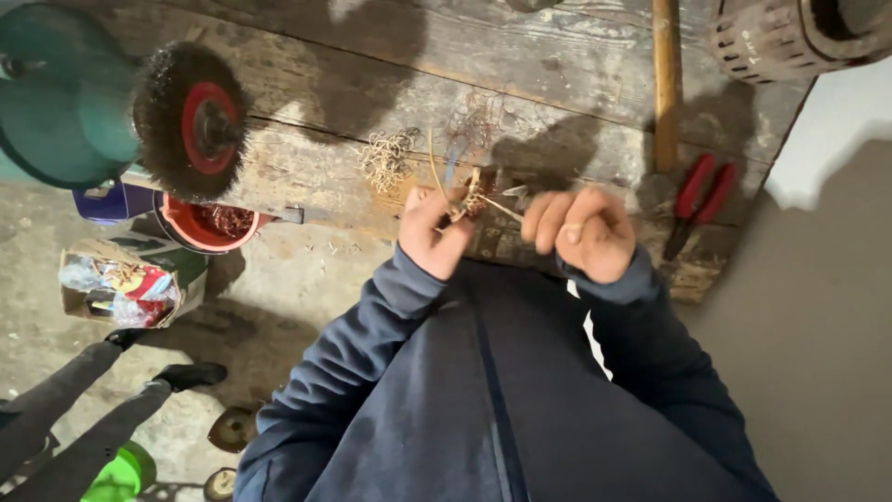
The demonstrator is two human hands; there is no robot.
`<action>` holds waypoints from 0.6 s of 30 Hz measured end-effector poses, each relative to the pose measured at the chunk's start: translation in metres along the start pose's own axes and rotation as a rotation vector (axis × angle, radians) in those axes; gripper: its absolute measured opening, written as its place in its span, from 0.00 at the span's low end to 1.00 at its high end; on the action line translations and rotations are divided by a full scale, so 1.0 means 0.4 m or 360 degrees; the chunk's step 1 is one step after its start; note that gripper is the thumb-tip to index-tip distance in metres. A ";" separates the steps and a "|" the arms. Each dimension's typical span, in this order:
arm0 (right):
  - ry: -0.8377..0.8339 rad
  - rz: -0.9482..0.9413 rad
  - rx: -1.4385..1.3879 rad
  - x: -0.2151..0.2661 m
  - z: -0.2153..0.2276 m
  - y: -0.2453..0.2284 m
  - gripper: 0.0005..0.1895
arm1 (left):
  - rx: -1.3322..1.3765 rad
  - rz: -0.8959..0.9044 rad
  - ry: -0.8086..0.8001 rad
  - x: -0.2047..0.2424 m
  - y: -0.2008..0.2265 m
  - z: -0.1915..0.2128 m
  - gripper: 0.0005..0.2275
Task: The person works on a woven wicker ring at a workbench, holding it while pulling and threading a thin wire around it. They use pliers to cut and crimp the wire, trim loose wicker strands by hand, and continue wrapping and tightening the wire around the ring.
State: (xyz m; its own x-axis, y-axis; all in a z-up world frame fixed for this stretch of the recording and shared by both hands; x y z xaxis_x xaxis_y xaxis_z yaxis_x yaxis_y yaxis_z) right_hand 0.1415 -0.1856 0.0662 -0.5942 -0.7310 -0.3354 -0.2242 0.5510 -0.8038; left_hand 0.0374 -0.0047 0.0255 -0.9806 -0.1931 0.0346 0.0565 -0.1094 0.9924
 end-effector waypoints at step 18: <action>-0.0020 -0.0705 0.0758 0.128 -0.039 0.057 0.12 | 0.1036 0.0407 0.0264 0.045 -0.268 -0.100 0.10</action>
State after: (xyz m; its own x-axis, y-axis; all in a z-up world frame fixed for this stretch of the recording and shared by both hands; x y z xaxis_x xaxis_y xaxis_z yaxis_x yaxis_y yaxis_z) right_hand 0.0941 -0.2041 0.0382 -0.5143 -0.8543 0.0747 -0.0773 -0.0405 -0.9962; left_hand 0.0214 -0.0355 -0.0851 -0.9073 -0.2861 0.3081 0.1064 0.5526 0.8266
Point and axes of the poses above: each hand's wrist, its own x-axis away from the middle knuckle, its own z-axis out of the back of the hand, y = z × x, the point moved 4 cm from there along -x, towards the middle knuckle, and after that the axes turned 4 degrees about -y, right-handed, at the moved point
